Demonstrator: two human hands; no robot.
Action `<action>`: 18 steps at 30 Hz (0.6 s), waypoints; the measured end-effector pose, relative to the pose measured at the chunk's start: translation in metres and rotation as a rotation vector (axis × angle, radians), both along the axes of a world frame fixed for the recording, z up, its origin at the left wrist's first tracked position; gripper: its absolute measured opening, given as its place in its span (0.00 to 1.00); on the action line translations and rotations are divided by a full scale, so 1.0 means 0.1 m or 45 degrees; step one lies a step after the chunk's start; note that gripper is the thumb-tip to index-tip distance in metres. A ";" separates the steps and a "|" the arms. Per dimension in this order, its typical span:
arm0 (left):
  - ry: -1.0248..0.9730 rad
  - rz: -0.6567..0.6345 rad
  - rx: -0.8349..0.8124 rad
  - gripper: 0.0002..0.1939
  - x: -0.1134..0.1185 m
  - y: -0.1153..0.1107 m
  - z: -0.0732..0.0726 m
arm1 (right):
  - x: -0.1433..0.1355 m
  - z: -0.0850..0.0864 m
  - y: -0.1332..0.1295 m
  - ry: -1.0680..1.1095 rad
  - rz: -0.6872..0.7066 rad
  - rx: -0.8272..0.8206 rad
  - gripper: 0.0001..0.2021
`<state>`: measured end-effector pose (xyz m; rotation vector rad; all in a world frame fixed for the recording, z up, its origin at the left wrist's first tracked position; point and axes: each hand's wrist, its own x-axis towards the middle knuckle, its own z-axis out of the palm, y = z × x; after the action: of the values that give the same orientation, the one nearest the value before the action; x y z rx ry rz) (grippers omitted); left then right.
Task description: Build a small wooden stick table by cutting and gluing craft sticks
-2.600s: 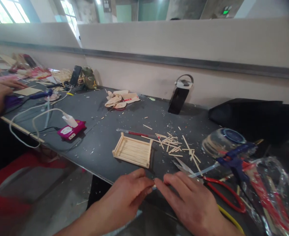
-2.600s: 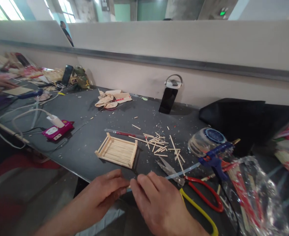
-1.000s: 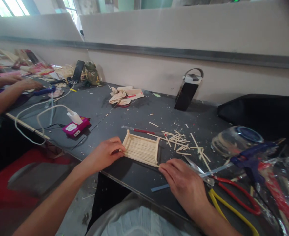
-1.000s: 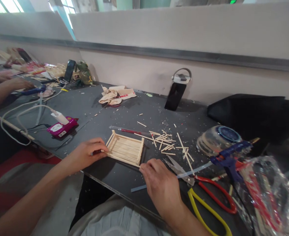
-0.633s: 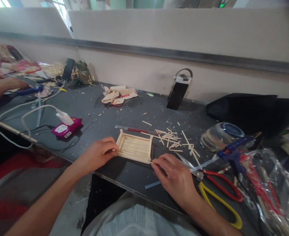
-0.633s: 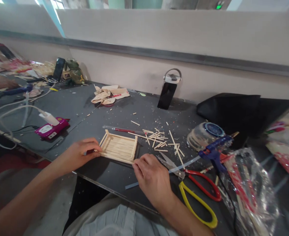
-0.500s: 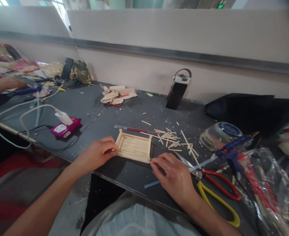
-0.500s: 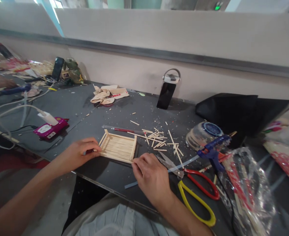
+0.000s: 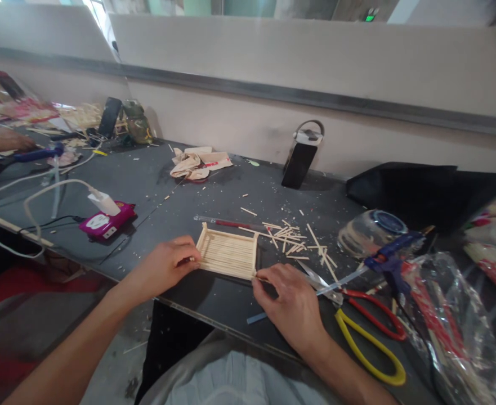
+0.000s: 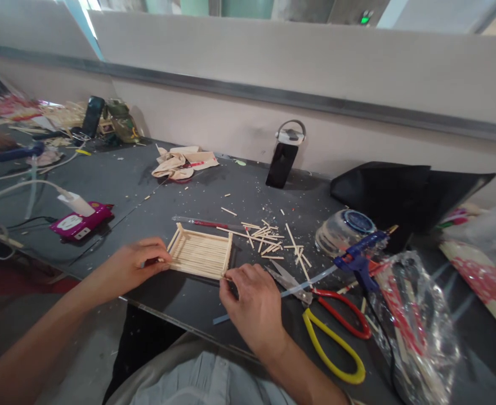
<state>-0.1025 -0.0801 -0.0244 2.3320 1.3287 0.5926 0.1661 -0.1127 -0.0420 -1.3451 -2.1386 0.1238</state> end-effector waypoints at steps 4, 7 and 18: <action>0.004 -0.003 -0.009 0.07 0.00 -0.01 0.00 | -0.02 -0.02 0.00 0.024 -0.021 -0.028 0.07; 0.007 0.004 0.005 0.07 0.00 -0.02 0.01 | -0.02 -0.03 0.01 0.061 -0.007 -0.045 0.08; 0.000 -0.005 0.032 0.06 -0.01 -0.01 -0.01 | -0.03 -0.02 0.00 0.189 0.022 -0.233 0.09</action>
<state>-0.1039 -0.0816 -0.0252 2.3541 1.3242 0.6116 0.1630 -0.1130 -0.0439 -1.3734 -2.0534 0.4222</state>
